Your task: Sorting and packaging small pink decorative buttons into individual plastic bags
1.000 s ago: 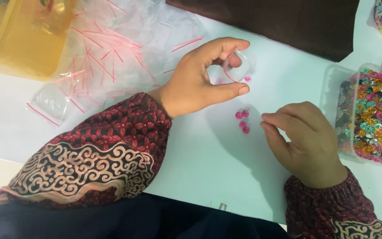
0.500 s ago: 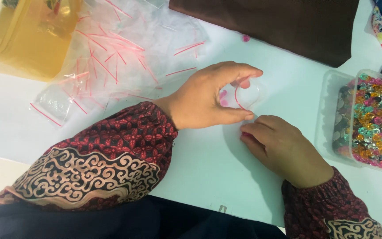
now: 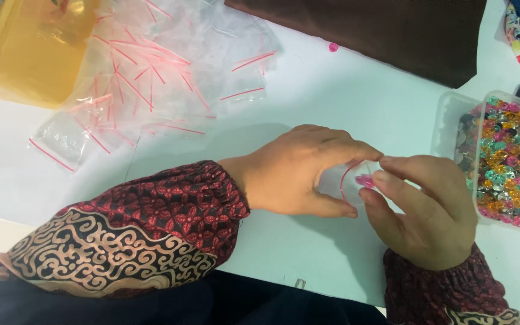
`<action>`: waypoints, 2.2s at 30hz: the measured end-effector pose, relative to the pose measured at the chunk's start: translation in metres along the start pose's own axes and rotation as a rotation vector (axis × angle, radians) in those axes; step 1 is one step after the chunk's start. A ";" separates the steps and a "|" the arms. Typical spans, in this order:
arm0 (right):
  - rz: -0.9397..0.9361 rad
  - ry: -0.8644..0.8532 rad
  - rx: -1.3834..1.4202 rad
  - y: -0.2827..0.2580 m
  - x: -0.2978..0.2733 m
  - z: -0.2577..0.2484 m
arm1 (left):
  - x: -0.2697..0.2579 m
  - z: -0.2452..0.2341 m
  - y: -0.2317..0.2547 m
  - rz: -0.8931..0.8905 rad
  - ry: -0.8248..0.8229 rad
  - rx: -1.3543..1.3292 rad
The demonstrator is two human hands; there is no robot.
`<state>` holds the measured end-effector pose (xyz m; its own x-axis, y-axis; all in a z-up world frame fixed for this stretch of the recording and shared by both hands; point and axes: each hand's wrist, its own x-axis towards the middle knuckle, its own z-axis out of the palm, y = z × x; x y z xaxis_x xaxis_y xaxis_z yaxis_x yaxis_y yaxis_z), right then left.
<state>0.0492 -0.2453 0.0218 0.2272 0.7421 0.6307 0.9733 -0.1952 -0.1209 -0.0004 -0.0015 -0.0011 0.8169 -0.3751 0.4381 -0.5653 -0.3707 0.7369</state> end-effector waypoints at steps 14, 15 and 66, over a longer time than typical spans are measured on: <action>0.030 -0.338 0.064 0.012 0.022 0.045 | 0.004 -0.038 -0.025 -0.260 0.312 -0.067; -0.023 -0.406 0.066 0.011 0.024 0.048 | 0.004 -0.035 -0.021 -0.259 0.235 -0.049; 0.132 0.345 0.293 0.056 0.113 0.047 | 0.011 -0.037 -0.037 -0.277 0.506 -0.233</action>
<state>0.1313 -0.1421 0.0507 0.3740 0.4570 0.8070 0.9163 -0.0475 -0.3978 0.0335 0.0392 -0.0043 0.9147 0.1788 0.3624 -0.3316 -0.1803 0.9260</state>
